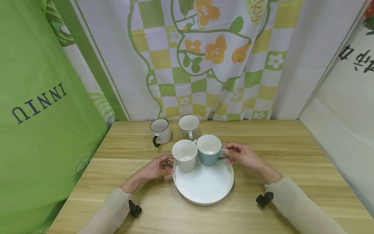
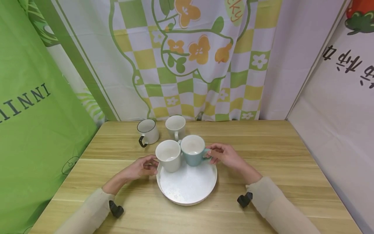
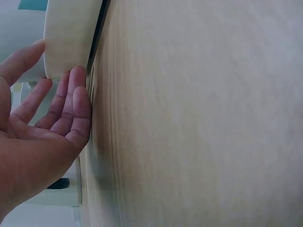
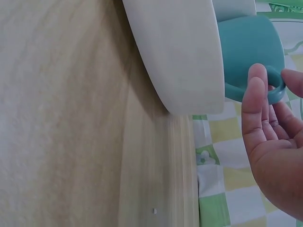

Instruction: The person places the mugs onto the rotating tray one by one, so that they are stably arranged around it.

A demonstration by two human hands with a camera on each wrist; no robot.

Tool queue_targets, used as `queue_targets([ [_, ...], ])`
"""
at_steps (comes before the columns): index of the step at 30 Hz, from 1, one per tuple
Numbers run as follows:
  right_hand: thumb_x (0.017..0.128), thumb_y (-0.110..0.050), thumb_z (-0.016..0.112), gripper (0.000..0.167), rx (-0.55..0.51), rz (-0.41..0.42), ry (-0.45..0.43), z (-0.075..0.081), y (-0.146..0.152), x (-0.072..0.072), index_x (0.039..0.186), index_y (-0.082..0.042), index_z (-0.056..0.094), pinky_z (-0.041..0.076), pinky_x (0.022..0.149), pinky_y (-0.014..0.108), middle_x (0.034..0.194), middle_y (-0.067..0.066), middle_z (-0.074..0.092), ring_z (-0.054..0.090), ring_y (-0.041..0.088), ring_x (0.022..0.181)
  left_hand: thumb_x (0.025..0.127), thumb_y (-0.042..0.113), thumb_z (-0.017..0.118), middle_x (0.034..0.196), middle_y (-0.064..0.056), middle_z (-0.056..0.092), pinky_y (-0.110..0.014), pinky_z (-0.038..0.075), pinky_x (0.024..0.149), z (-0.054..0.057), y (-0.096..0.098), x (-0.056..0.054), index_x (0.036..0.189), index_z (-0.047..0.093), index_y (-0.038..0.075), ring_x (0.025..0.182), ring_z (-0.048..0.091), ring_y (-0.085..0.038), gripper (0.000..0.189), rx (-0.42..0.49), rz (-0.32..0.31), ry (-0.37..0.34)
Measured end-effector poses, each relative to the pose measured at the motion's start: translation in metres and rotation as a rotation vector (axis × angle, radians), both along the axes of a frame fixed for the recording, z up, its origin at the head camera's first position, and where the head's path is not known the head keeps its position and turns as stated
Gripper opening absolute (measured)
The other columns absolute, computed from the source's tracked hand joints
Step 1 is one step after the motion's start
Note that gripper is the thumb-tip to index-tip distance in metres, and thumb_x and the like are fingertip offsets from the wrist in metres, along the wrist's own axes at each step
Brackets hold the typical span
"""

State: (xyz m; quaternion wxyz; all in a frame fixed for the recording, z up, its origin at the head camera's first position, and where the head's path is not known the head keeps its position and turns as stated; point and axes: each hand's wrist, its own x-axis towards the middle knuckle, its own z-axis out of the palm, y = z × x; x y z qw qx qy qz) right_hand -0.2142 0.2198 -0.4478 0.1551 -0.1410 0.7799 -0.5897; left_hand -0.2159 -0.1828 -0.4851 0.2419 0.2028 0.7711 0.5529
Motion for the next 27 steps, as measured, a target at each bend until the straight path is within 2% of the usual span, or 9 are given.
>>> queue_targets([
  [13,0.101,-0.024,0.06,0.038,0.048,0.007,0.062,0.0,0.005,-0.01,0.128,0.003,0.061,0.059,0.075,0.035,0.112,0.033,0.065,0.066,0.017,0.077,0.09,0.011,0.074,0.13,-0.03,0.058,-0.028,0.052,0.088,0.0,0.0,0.0,0.145,0.045,0.001,0.104,0.064,-0.019,0.062,-0.008,-0.015,0.007],
  [19,0.101,-0.025,0.06,0.037,0.083,0.016,0.095,-0.001,0.007,-0.014,0.129,0.001,0.061,0.058,0.073,0.032,0.106,0.029,0.067,0.065,0.017,0.077,0.09,0.009,0.074,0.13,-0.031,0.058,-0.027,0.053,0.087,-0.001,-0.001,-0.001,0.144,0.045,0.0,0.104,0.064,-0.021,0.062,-0.002,-0.011,0.004],
  [27,0.101,-0.028,0.06,0.037,0.096,0.008,0.078,-0.001,0.008,-0.017,0.127,-0.002,0.063,0.056,0.074,0.032,0.098,0.022,0.067,0.065,0.017,0.079,0.09,0.009,0.074,0.129,-0.031,0.058,-0.026,0.053,0.087,-0.002,0.0,-0.002,0.143,0.046,0.0,0.105,0.064,-0.022,0.061,-0.008,-0.01,0.014],
])
